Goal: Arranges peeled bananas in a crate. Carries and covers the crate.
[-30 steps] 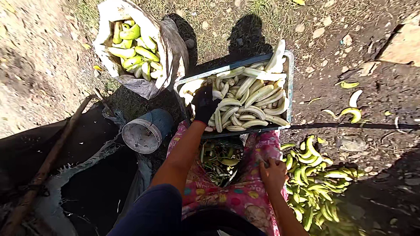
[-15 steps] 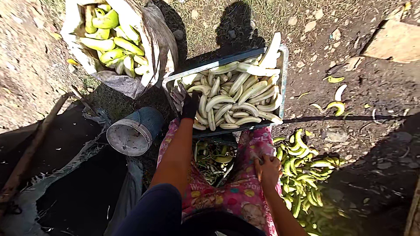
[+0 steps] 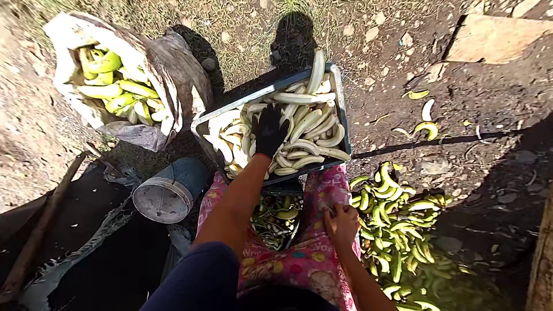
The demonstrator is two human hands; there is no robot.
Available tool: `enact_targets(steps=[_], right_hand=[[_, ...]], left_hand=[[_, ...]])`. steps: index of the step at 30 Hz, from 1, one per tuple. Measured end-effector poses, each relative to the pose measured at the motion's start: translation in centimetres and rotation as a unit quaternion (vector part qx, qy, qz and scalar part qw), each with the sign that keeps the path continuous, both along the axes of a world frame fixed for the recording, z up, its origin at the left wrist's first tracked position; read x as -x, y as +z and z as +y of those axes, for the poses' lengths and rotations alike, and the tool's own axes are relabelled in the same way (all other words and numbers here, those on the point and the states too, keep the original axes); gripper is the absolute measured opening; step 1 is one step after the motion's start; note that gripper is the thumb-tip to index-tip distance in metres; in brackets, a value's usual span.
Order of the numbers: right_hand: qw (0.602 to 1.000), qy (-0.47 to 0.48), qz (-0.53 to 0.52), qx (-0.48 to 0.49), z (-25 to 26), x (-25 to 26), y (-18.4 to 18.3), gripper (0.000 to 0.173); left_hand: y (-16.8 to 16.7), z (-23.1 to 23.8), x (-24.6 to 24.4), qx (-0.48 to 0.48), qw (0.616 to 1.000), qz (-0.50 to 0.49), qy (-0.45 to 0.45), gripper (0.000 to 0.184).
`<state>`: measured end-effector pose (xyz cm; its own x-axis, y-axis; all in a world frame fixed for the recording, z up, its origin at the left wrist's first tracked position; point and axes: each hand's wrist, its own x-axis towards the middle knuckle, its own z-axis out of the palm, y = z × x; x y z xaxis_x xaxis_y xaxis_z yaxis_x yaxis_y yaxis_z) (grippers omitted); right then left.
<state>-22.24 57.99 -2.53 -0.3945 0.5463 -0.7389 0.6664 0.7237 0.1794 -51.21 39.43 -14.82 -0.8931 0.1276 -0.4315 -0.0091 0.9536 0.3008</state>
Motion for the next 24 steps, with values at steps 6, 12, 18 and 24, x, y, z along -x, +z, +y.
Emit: enact_targets(steps=[6, 12, 18, 24], right_hand=[[1.0, -0.004, -0.001, 0.002, -0.3, 0.4, 0.2, 0.046], [1.0, -0.009, -0.011, 0.001, -0.1, 0.1, 0.1, 0.045], [0.999, -0.027, -0.024, 0.015, -0.1, 0.7, 0.1, 0.047], [0.999, -0.021, -0.019, 0.022, -0.3, 0.3, -0.3, 0.049]], left_hand=[[3.8, 5.6, 4.4, -0.038, 0.998, 0.023, 0.045, 0.07], [2.4, 14.9, 12.8, -0.003, 0.993, -0.056, 0.106, 0.08], [6.2, 5.0, 12.5, -0.422, 0.87, -0.052, 0.252, 0.055], [9.5, -13.6, 3.0, -0.3, 0.887, -0.091, 0.338, 0.066]])
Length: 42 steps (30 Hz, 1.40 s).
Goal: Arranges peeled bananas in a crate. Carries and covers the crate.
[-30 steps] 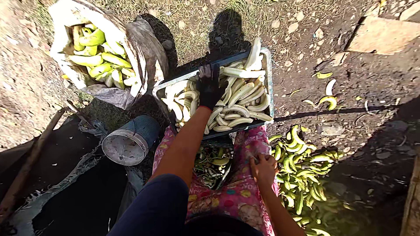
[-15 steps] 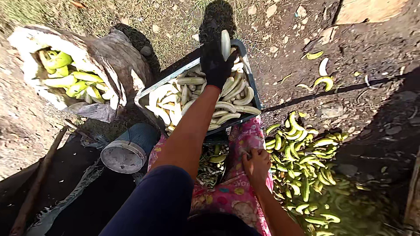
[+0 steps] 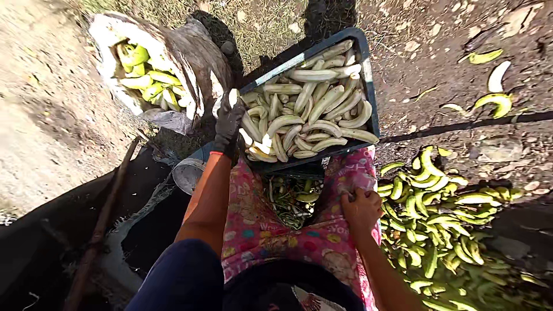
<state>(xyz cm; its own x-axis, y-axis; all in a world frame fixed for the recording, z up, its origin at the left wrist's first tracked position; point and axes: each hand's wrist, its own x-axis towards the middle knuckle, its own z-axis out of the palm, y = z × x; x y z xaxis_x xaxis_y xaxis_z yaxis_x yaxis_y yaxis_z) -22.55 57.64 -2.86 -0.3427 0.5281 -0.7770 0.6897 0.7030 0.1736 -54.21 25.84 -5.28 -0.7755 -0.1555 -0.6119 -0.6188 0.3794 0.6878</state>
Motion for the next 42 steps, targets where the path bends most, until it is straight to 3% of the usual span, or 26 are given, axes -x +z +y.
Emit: enact_targets(steps=[3, 7, 10, 14, 17, 21, 24, 27, 31, 38, 40, 42], right_hand=[[1.0, 0.01, 0.006, -0.002, -0.2, 0.1, -0.2, 0.048], [1.0, 0.028, 0.001, -0.006, -0.4, 0.1, -0.2, 0.049], [0.999, 0.044, -0.017, -0.008, -0.9, 0.0, -0.3, 0.049], [0.998, 0.056, -0.04, -0.014, -1.2, 0.6, -0.2, 0.049], [0.996, 0.071, -0.059, -0.019, -1.3, 0.8, 0.0, 0.049], [0.996, 0.065, -0.064, -0.018, -1.7, 1.1, 0.0, 0.049], [0.995, 0.064, -0.074, -0.026, -1.6, 1.3, 0.0, 0.049], [0.993, 0.073, -0.083, -0.029, -1.6, 0.8, -0.1, 0.049], [0.996, 0.055, -0.064, -0.027, -0.9, 1.1, -0.3, 0.048], [0.997, 0.056, -0.034, -0.027, -0.3, 1.2, 0.0, 0.047], [0.998, 0.054, -0.033, -0.028, -0.2, 1.1, 0.0, 0.046], [0.997, 0.055, -0.039, -0.03, -0.2, 0.8, 0.0, 0.047]], left_hand=[[-0.6, -4.7, -6.0, 0.07, 0.992, -0.065, 0.084, 0.079], [-1.7, -4.7, -10.3, 0.075, 0.984, -0.124, 0.104, 0.074], [-4.1, -2.2, -11.5, 0.189, 0.972, -0.134, -0.024, 0.069], [-9.2, 1.5, -13.6, 0.37, 0.914, -0.032, -0.163, 0.071], [-9.8, 2.2, -14.3, 0.364, 0.913, -0.059, -0.176, 0.069], [-7.8, -0.5, -18.9, 0.355, 0.909, 0.013, -0.219, 0.082], [-5.7, 2.3, -16.9, 0.335, 0.902, 0.027, -0.27, 0.087], [-9.1, 5.7, -12.5, 0.359, 0.869, 0.114, -0.32, 0.062], [-11.3, 6.8, -10.0, 0.326, 0.89, 0.133, -0.29, 0.046], [-5.2, 5.9, -8.3, 0.337, 0.896, 0.196, -0.214, 0.045], [-5.0, 6.9, -5.7, 0.35, 0.894, 0.175, -0.217, 0.051], [-6.4, 8.4, -3.5, 0.368, 0.885, 0.133, -0.251, 0.079]])
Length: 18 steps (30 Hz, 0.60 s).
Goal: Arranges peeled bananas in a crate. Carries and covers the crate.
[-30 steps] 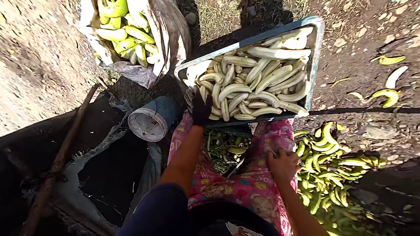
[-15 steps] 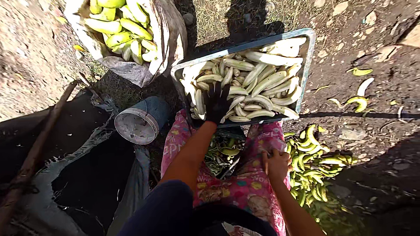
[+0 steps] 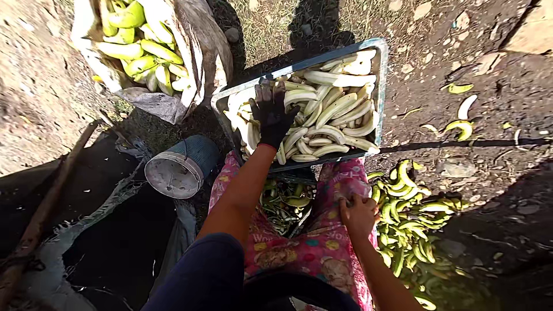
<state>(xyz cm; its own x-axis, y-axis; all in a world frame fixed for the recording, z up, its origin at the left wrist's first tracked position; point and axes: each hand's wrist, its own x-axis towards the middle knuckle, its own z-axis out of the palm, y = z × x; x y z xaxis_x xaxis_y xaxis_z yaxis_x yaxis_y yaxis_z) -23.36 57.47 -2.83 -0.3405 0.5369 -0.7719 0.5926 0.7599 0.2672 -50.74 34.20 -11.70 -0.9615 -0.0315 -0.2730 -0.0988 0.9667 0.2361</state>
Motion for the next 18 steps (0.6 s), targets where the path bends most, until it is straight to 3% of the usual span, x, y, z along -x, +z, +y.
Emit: enact_targets(steps=[2, 5, 9, 13, 15, 18], right_hand=[[1.0, 0.0, -0.003, -0.002, 0.0, -0.4, -0.1, 0.049], [1.0, -0.006, -0.013, -0.01, 0.0, -0.5, -0.2, 0.049], [1.0, -0.005, -0.008, -0.009, -0.2, -0.6, -0.1, 0.048], [0.998, -0.052, 0.032, 0.009, 0.8, 1.8, 0.4, 0.051], [0.992, -0.098, 0.074, 0.04, 2.3, 3.7, 0.7, 0.056], [0.969, -0.18, 0.145, 0.09, 5.1, 6.1, 0.3, 0.057]], left_hand=[[-2.6, 1.8, 1.2, 0.014, 0.999, -0.022, -0.023, 0.094], [-6.3, 4.1, 1.3, 0.045, 0.998, 0.019, -0.033, 0.07], [-5.7, 4.1, 1.0, 0.062, 0.997, -0.022, -0.044, 0.068], [-1.8, 0.9, -1.0, -0.026, 0.999, -0.021, -0.026, 0.078], [2.4, -2.3, -3.9, -0.077, 0.993, -0.059, 0.067, 0.079], [9.1, -6.9, -7.8, -0.078, 0.964, -0.138, 0.215, 0.072]])
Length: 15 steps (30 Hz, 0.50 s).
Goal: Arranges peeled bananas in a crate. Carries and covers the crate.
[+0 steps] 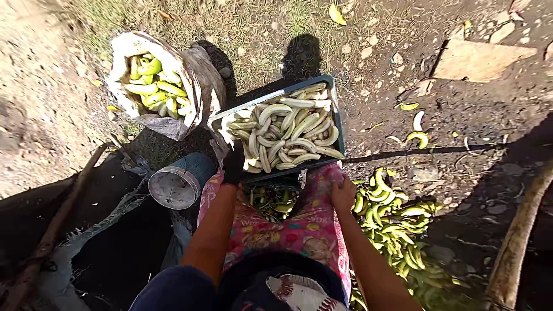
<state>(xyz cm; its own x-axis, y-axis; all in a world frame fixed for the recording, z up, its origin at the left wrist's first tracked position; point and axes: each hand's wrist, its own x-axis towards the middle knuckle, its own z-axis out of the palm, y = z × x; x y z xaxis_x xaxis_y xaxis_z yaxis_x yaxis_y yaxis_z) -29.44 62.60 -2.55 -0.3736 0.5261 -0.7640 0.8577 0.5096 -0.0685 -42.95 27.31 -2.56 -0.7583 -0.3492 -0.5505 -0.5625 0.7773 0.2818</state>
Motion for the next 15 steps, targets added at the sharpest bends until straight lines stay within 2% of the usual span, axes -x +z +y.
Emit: enact_targets(steps=[3, 4, 7, 10, 12, 13, 15], right_hand=[[1.0, -0.002, 0.02, 0.021, 3.3, 3.1, -1.6, 0.048], [1.0, 0.01, 0.008, 0.028, 4.4, 4.6, -2.3, 0.046], [0.999, 0.028, -0.013, 0.044, 6.7, 7.8, -5.0, 0.045], [0.999, -0.018, 0.015, 0.028, 6.9, 11.6, -7.6, 0.053], [0.996, -0.059, 0.053, 0.029, 6.2, 14.2, -9.3, 0.056], [0.995, -0.067, 0.061, 0.042, 5.9, 15.5, -10.4, 0.057], [0.996, -0.037, 0.056, 0.051, 5.6, 18.2, -12.8, 0.066]], left_hand=[[1.0, -5.1, -2.9, -0.008, 0.988, -0.112, 0.11, 0.052], [0.2, -6.4, -2.9, -0.012, 0.986, -0.14, 0.09, 0.048], [-3.6, -9.9, -2.3, 0.076, 0.978, -0.189, -0.052, 0.046], [-6.0, -11.8, 1.1, 0.097, 0.975, -0.186, -0.068, 0.046], [-7.9, -14.0, 0.7, 0.127, 0.942, -0.271, -0.153, 0.039], [-9.2, -15.2, 0.1, 0.115, 0.935, -0.294, -0.162, 0.04], [-12.9, -17.6, -1.7, 0.046, 0.957, -0.264, -0.112, 0.044]])
